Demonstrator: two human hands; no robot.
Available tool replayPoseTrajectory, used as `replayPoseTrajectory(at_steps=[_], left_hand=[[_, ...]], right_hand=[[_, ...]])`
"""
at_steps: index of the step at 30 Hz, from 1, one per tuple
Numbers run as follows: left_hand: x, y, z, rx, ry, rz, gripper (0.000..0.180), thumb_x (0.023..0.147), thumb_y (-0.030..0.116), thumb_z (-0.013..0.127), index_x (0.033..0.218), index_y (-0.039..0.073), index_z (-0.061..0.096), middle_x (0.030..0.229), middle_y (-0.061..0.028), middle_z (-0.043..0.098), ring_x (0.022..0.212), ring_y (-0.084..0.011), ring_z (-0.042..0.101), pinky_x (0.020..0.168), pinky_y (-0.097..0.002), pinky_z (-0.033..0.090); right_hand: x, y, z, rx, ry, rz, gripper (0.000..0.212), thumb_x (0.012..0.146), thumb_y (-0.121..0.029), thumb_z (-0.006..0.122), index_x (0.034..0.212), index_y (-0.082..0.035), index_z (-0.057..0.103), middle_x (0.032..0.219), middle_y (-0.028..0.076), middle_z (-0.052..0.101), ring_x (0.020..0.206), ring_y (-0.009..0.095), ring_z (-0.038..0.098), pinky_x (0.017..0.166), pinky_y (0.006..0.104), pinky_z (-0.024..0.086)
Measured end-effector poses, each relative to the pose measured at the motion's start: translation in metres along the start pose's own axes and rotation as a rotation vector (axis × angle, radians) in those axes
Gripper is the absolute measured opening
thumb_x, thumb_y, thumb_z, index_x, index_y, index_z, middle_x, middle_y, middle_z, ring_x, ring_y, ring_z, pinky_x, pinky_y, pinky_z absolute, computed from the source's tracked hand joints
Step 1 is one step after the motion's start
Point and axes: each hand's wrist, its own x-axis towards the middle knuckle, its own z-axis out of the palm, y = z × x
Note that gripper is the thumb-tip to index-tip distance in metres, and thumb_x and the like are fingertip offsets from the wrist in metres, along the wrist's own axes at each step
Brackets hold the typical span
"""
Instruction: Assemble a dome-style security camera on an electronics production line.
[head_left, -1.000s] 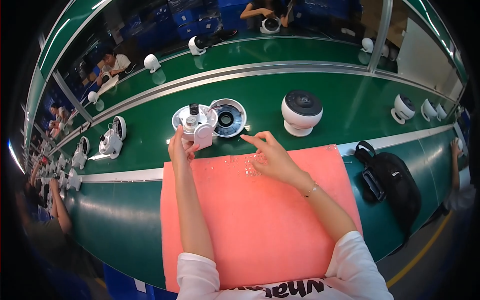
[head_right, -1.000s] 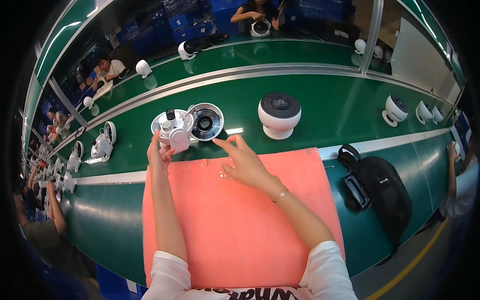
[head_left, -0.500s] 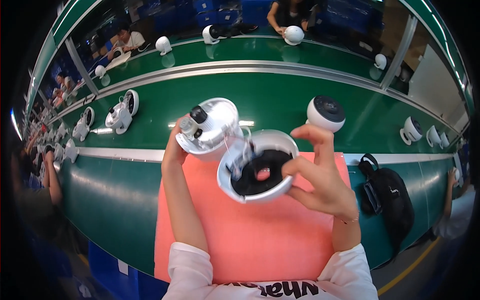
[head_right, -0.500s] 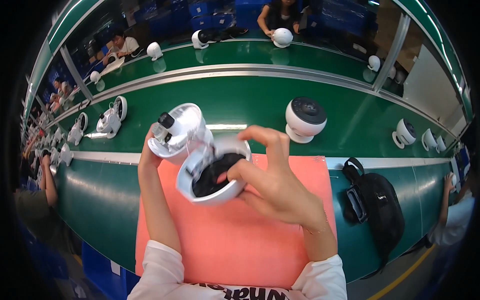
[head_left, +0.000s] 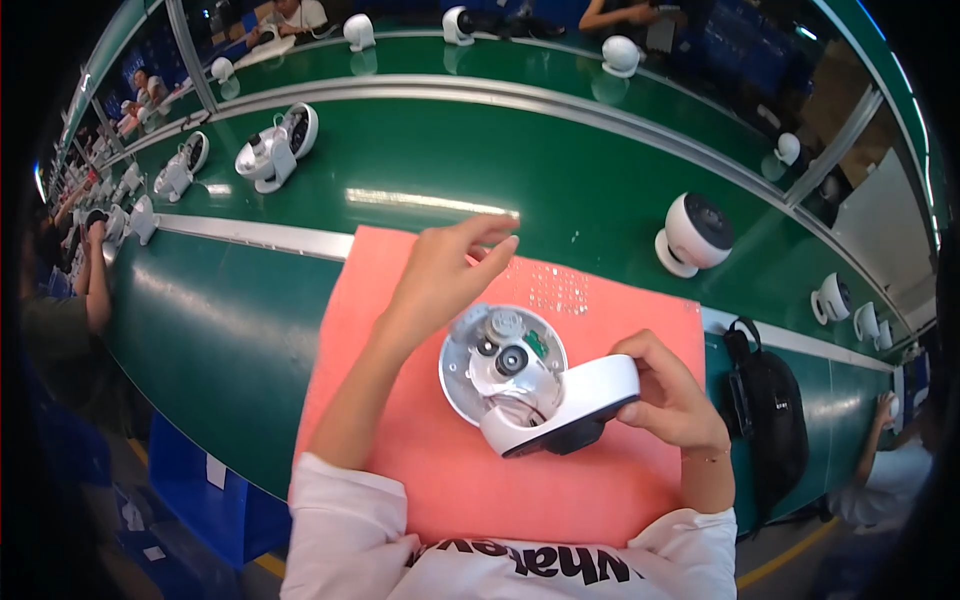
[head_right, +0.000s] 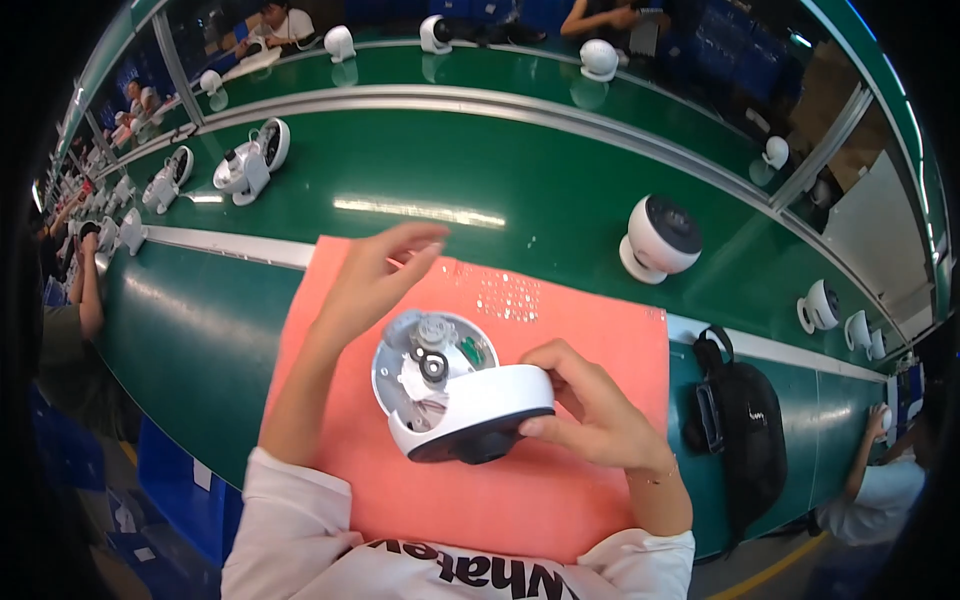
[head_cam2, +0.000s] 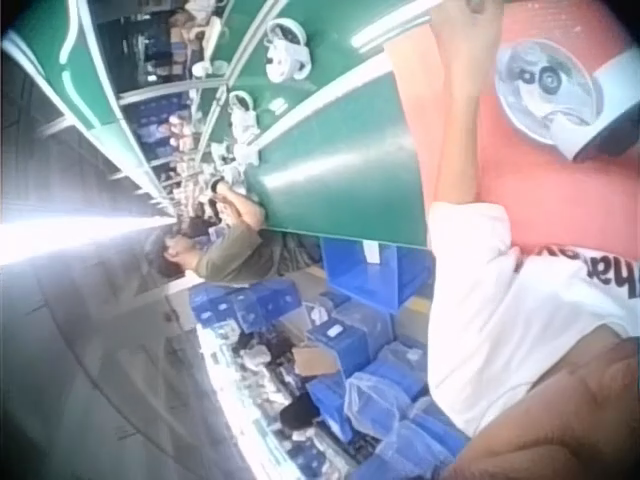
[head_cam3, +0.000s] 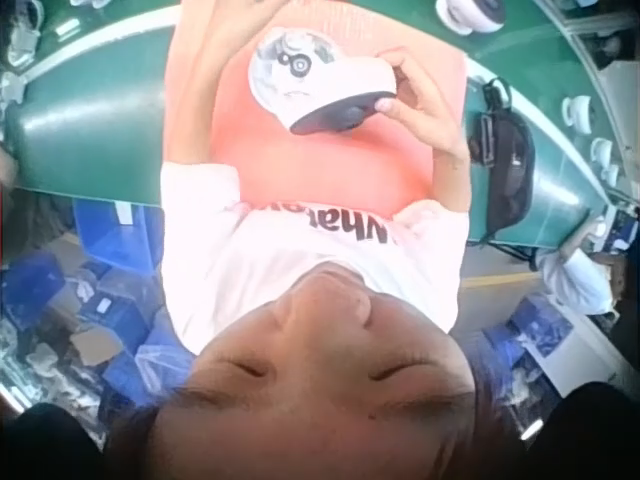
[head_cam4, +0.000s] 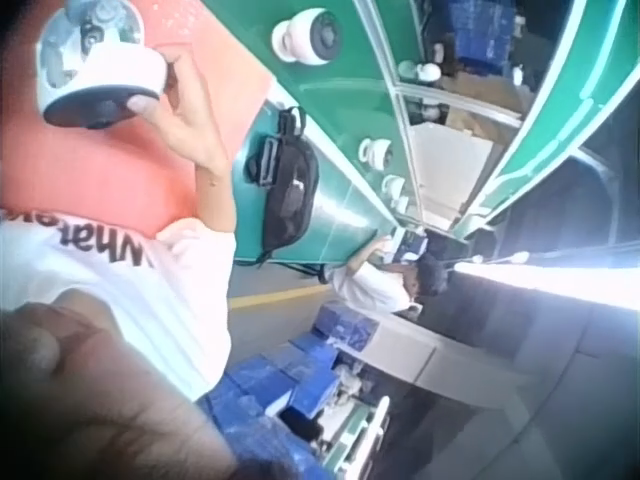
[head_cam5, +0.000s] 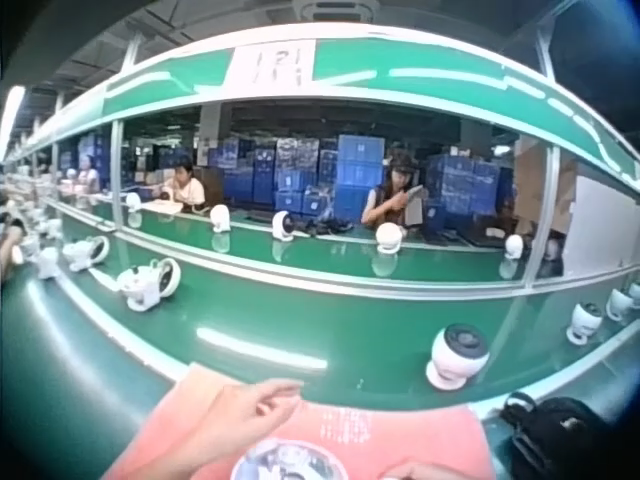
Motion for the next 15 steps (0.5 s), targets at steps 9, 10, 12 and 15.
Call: replayPoseTrajectory(at_steps=[9,10,12,15], left_hand=[[-0.145,0.041,-0.012,-0.137,-0.154,0.332,0.060,0.062,0.011,0.078,0.115,-0.001,0.054,0.118,-0.0162,0.057,0.101,-0.0296,0.059,0.081,-0.0355,0.050],[-0.148,0.037,-0.007,-0.141,-0.149,0.324,0.060,0.062,0.011,0.078,0.115,-0.001,0.054,0.118,-0.0162,0.057,0.101,-0.0296,0.059,0.081,-0.0355,0.050],[-0.157,0.031,-0.004,-0.072,-0.017,0.325,0.056,0.058,0.004,0.078,0.109,-0.001,0.057,0.115,-0.0184,0.058,0.095,-0.0293,0.062,0.078,-0.0345,0.052],[-0.158,0.030,-0.015,-0.043,-0.011,0.382,0.052,0.054,-0.002,0.077,0.103,-0.002,0.059,0.110,-0.0211,0.059,0.086,-0.0298,0.064,0.072,-0.0331,0.055]], right_hand=[[-0.030,0.012,0.042,-0.111,0.145,-0.282,0.044,0.074,-0.022,0.073,0.103,-0.007,0.044,0.091,0.011,0.057,0.102,0.032,0.056,0.099,0.0545,0.032],[-0.029,0.010,0.046,-0.109,0.138,-0.274,0.044,0.074,-0.022,0.073,0.103,-0.007,0.044,0.091,0.011,0.057,0.102,0.032,0.056,0.099,0.0545,0.032],[-0.027,0.007,0.056,-0.135,0.162,-0.289,0.039,0.076,-0.017,0.071,0.102,-0.006,0.045,0.093,0.012,0.058,0.102,0.033,0.057,0.099,0.0569,0.031],[-0.035,-0.002,0.071,-0.318,0.173,-0.352,0.026,0.075,-0.005,0.067,0.095,-0.006,0.051,0.096,0.012,0.059,0.103,0.035,0.056,0.098,0.0595,0.031]])
